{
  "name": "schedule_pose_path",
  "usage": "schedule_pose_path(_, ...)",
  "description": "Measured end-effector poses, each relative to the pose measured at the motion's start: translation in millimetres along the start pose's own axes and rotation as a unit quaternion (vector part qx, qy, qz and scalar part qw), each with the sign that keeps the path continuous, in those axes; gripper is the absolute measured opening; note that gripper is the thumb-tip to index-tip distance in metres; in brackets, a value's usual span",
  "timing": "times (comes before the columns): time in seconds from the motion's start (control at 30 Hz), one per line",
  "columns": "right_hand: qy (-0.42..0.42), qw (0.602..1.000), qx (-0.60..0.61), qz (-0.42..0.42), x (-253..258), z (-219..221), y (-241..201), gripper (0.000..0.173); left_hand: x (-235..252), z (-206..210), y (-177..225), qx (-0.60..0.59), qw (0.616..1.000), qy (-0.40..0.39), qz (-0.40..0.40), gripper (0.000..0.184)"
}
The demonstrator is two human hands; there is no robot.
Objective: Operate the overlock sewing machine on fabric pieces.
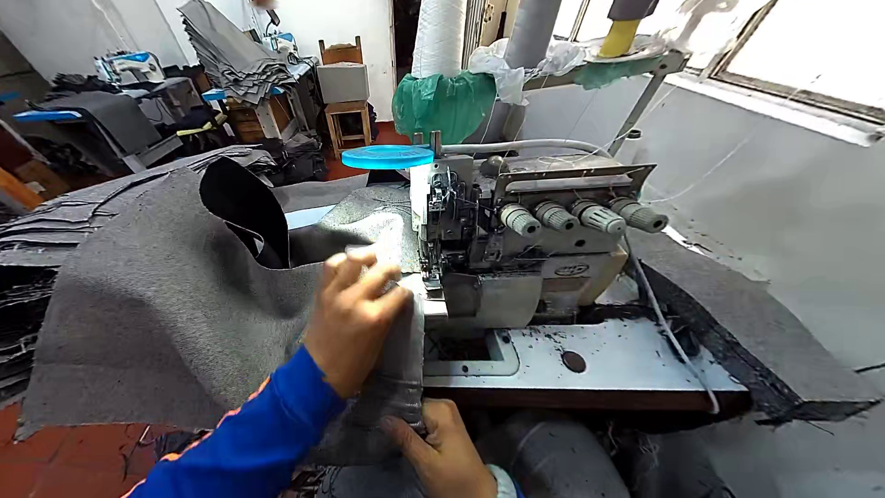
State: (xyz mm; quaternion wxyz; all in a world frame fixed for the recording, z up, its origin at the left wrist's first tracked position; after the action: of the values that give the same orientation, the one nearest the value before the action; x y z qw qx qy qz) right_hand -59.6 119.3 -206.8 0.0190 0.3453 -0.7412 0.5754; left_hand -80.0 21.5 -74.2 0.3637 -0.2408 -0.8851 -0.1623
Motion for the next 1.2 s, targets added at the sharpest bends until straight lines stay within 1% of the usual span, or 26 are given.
schedule_pose_path(0.03, 0.007, 1.000, -0.019, -0.014, -5.6, -2.0, -2.9, 0.035, -6.1, 1.9, 13.5, 0.029, 1.000, -0.004, -0.002, 0.014)
schedule_pose_path(0.1, 0.024, 0.997, -0.063, -0.037, -9.5, -10.5, -8.5, 0.033, -8.5, 10.6, 35.2, 0.067, 0.997, -0.044, -0.020, 0.019)
schedule_pose_path(0.17, 0.053, 0.991, -0.109, -0.057, -4.8, -24.2, -11.2, 0.036, -6.1, 22.0, 39.9, 0.088, 0.993, -0.075, -0.037, 0.029)
schedule_pose_path(0.2, 0.068, 0.988, -0.124, -0.064, -0.8, -30.4, -11.9, 0.041, -4.6, 26.0, 36.9, 0.082, 0.993, -0.079, -0.042, 0.031)
schedule_pose_path(0.27, 0.088, 0.985, -0.137, -0.065, 8.9, -40.7, -14.2, 0.051, 0.5, 28.5, 26.5, 0.048, 0.994, -0.083, -0.051, 0.030)
schedule_pose_path(0.33, 0.092, 0.986, -0.129, -0.056, 17.2, -48.8, -17.4, 0.056, 5.0, 22.9, 17.8, -0.014, 0.993, -0.094, -0.069, 0.026)
schedule_pose_path(0.4, 0.067, 0.992, -0.095, -0.051, 23.3, -55.8, -18.5, 0.056, 5.8, 10.3, 25.2, -0.079, 0.990, -0.100, -0.066, 0.027)
schedule_pose_path(0.47, 0.036, 0.997, -0.051, -0.047, 24.7, -57.6, -16.8, 0.053, -2.8, -1.8, 50.0, -0.132, 0.986, -0.100, -0.034, 0.038)
schedule_pose_path(0.53, 0.022, 0.998, -0.011, -0.053, 23.5, -56.8, -16.2, 0.053, -28.0, -2.6, 73.7, -0.140, 0.985, -0.099, -0.010, 0.054)
schedule_pose_path(0.6, 0.030, 0.997, 0.003, -0.067, 23.0, -55.5, -16.7, 0.052, -58.1, 9.3, 82.0, -0.105, 0.988, -0.116, 0.010, 0.070)
schedule_pose_path(0.63, 0.038, 0.997, 0.007, -0.062, 23.2, -54.3, -15.7, 0.052, -70.0, 15.3, 80.0, -0.076, 0.990, -0.121, 0.021, 0.074)
schedule_pose_path(0.67, 0.047, 0.997, 0.008, -0.055, 23.8, -52.9, -15.1, 0.052, -77.4, 19.2, 75.1, -0.050, 0.992, -0.116, 0.031, 0.071)
schedule_pose_path(0.73, 0.077, 0.996, -0.012, -0.046, 24.3, -49.7, -15.5, 0.049, -80.9, 22.5, 62.4, -0.006, 0.995, -0.084, 0.055, 0.054)
schedule_pose_path(0.77, 0.096, 0.994, -0.029, -0.042, 24.6, -48.4, -16.0, 0.047, -78.3, 22.4, 56.9, 0.010, 0.995, -0.068, 0.070, 0.049)
schedule_pose_path(0.83, 0.130, 0.988, -0.074, -0.040, 26.9, -48.6, -17.7, 0.047, -66.4, 17.4, 49.6, 0.000, 0.993, -0.046, 0.109, 0.041)
schedule_pose_path(0.9, 0.160, 0.978, -0.125, -0.037, 32.1, -51.9, -19.9, 0.051, -49.6, 9.8, 44.0, -0.029, 0.988, -0.049, 0.142, 0.033)
schedule_pose_path(0.97, 0.178, 0.972, -0.151, -0.029, 38.6, -54.5, -20.5, 0.047, -34.1, 4.4, 39.1, -0.050, 0.984, -0.065, 0.155, 0.030)
schedule_pose_path(1.03, 0.180, 0.974, -0.141, -0.005, 46.7, -57.1, -16.6, 0.044, -19.8, 3.5, 33.9, -0.073, 0.983, -0.085, 0.147, 0.028)
schedule_pose_path(1.1, 0.174, 0.976, -0.133, 0.011, 54.1, -58.7, -13.8, 0.045, -8.0, 5.0, 28.1, -0.090, 0.982, -0.099, 0.131, 0.027)
schedule_pose_path(1.2, 0.144, 0.975, -0.167, -0.007, 52.4, -48.4, -17.1, 0.048, -2.8, 8.8, 19.0, -0.099, 0.982, -0.102, 0.124, 0.027)
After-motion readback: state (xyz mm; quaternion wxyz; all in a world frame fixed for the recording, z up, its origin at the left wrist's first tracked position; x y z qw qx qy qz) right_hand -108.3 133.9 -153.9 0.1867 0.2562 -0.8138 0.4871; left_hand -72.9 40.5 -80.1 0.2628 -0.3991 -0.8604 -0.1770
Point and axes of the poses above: each hand's wrist, its own x-axis towards the middle knuckle, its own z-axis out of the palm, y = z × x, the point moved 9 cm from there along x, towards the middle knuckle, and after that the axes turned 13 degrees about -x, right-handed, at the moved point
